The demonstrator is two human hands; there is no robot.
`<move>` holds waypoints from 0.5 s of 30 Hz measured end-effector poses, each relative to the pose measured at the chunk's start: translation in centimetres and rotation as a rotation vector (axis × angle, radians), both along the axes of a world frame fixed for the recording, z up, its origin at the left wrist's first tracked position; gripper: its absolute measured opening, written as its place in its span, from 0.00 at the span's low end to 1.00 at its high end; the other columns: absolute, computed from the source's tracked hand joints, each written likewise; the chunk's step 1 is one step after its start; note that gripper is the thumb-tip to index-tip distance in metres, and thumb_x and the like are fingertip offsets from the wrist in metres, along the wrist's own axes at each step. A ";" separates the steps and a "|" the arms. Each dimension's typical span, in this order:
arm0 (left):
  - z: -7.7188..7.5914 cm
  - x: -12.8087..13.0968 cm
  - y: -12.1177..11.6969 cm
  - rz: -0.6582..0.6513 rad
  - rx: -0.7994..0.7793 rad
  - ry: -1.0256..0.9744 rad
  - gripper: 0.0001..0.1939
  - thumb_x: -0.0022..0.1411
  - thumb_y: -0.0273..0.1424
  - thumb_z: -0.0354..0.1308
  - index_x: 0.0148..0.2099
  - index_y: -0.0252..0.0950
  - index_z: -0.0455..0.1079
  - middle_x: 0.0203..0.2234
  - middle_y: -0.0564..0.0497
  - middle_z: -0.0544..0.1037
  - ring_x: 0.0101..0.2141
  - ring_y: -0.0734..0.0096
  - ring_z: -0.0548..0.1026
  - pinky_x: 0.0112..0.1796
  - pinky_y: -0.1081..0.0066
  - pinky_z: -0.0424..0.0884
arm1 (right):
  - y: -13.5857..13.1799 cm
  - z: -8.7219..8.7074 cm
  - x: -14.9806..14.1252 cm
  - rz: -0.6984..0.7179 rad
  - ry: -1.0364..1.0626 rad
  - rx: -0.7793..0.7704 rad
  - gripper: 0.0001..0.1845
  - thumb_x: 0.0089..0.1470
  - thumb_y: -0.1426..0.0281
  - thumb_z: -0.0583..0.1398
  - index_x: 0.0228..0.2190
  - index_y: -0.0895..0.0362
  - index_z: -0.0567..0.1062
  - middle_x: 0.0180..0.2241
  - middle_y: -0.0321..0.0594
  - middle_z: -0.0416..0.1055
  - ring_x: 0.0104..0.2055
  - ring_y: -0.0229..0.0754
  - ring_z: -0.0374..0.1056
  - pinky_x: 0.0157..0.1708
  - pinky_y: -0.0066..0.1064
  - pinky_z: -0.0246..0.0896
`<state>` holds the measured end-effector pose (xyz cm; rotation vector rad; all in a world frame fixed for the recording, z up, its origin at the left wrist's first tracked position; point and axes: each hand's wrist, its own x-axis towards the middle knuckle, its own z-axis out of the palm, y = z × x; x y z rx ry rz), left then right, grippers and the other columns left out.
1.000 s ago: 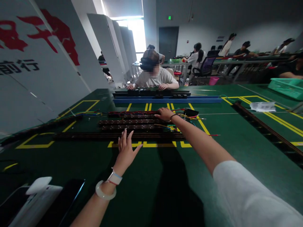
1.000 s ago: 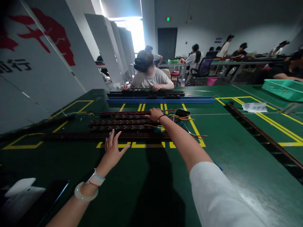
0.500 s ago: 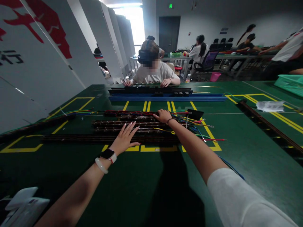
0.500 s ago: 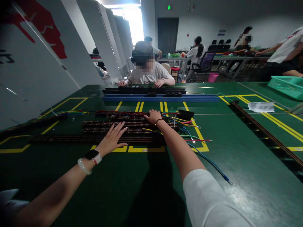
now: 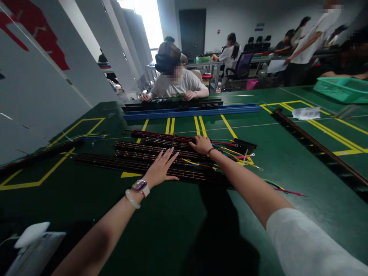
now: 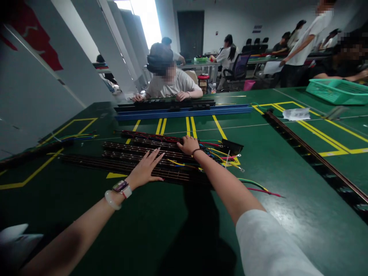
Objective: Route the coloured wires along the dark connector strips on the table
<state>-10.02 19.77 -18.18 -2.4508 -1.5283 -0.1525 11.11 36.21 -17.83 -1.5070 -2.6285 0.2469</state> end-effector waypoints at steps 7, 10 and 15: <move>0.1 1.6 -1.7 0.030 0.083 -0.084 0.56 0.45 0.65 0.45 0.66 0.31 0.48 0.63 0.42 0.47 0.64 0.54 0.43 0.62 0.50 0.29 | -2.9 0.1 2.8 -0.066 0.003 0.022 0.29 0.60 0.49 0.44 0.49 0.58 0.66 0.50 0.48 0.63 0.51 0.51 0.58 0.50 0.41 0.51; 0.3 1.6 -1.9 -0.001 0.005 -0.077 0.52 0.47 0.64 0.44 0.64 0.33 0.52 0.61 0.44 0.53 0.62 0.59 0.49 0.63 0.53 0.29 | -3.6 0.2 3.4 -0.082 0.009 0.023 0.29 0.60 0.50 0.44 0.49 0.58 0.66 0.50 0.48 0.63 0.51 0.52 0.58 0.50 0.42 0.51; 0.6 2.8 -2.2 -0.025 -0.075 -0.097 0.52 0.48 0.64 0.44 0.65 0.34 0.51 0.61 0.45 0.54 0.60 0.64 0.54 0.64 0.57 0.31 | -4.7 0.3 4.9 -0.114 0.016 0.017 0.30 0.60 0.50 0.45 0.49 0.59 0.66 0.50 0.50 0.63 0.51 0.53 0.58 0.50 0.42 0.50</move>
